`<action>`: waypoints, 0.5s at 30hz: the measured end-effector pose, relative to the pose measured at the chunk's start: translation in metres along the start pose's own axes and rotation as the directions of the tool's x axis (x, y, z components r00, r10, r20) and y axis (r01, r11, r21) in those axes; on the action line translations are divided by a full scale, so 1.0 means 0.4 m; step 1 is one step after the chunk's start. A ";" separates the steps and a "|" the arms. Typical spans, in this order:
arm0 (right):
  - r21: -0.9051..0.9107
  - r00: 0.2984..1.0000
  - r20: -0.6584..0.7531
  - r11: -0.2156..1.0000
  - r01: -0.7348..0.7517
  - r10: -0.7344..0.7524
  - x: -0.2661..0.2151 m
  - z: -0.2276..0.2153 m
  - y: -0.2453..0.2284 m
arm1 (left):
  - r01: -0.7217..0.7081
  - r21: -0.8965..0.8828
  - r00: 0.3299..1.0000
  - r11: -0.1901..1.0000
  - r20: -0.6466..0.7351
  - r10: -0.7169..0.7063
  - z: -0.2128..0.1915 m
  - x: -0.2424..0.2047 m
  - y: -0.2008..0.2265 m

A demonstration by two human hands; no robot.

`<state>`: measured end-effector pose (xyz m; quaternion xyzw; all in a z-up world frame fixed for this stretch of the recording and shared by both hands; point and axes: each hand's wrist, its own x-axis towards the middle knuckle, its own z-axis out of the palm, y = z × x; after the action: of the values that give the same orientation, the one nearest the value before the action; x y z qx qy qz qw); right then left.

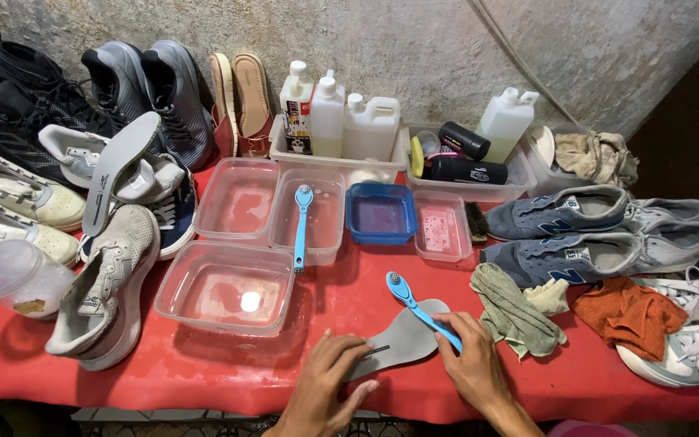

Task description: The person cleans a gray shoe insole on a red table using a blue toothbrush and an orange cloth. They scrub the insole with the brush, wipe it with the cloth, and place it inside a white sneaker. The workspace contains several pairs of shoes, plastic containers with water, and cleaning supplies.

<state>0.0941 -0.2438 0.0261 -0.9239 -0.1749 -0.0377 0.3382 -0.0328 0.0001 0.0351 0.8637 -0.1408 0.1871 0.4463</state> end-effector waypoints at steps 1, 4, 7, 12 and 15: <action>-0.079 0.998 -0.038 0.996 0.039 -0.042 -0.002 0.005 0.004 | 0.061 -0.220 0.998 0.974 -0.007 -0.064 -0.010 0.006 0.024; 0.018 0.975 -0.171 0.989 0.145 -0.140 -0.019 -0.032 -0.083 | 0.332 -0.943 0.857 0.000 0.302 -0.418 -0.011 0.024 0.047; 0.005 0.927 -0.256 0.958 0.287 -0.276 -0.053 -0.049 -0.171 | 0.193 -0.896 0.975 -0.399 0.220 -0.023 -0.061 0.032 0.077; -0.091 0.744 -0.305 0.795 0.599 -0.595 -0.112 0.020 -0.212 | 0.253 -0.892 0.967 -0.376 0.249 0.059 -0.077 0.057 0.103; -0.146 0.663 -0.229 0.698 0.701 -0.713 -0.128 0.053 -0.199 | 0.276 -0.898 0.961 -0.342 0.254 0.109 -0.063 0.066 0.127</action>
<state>0.0175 -0.1890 0.0487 -0.7768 -0.4711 -0.2945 0.2964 -0.0352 -0.0098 0.0968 0.1532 -0.2201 -0.1448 0.9524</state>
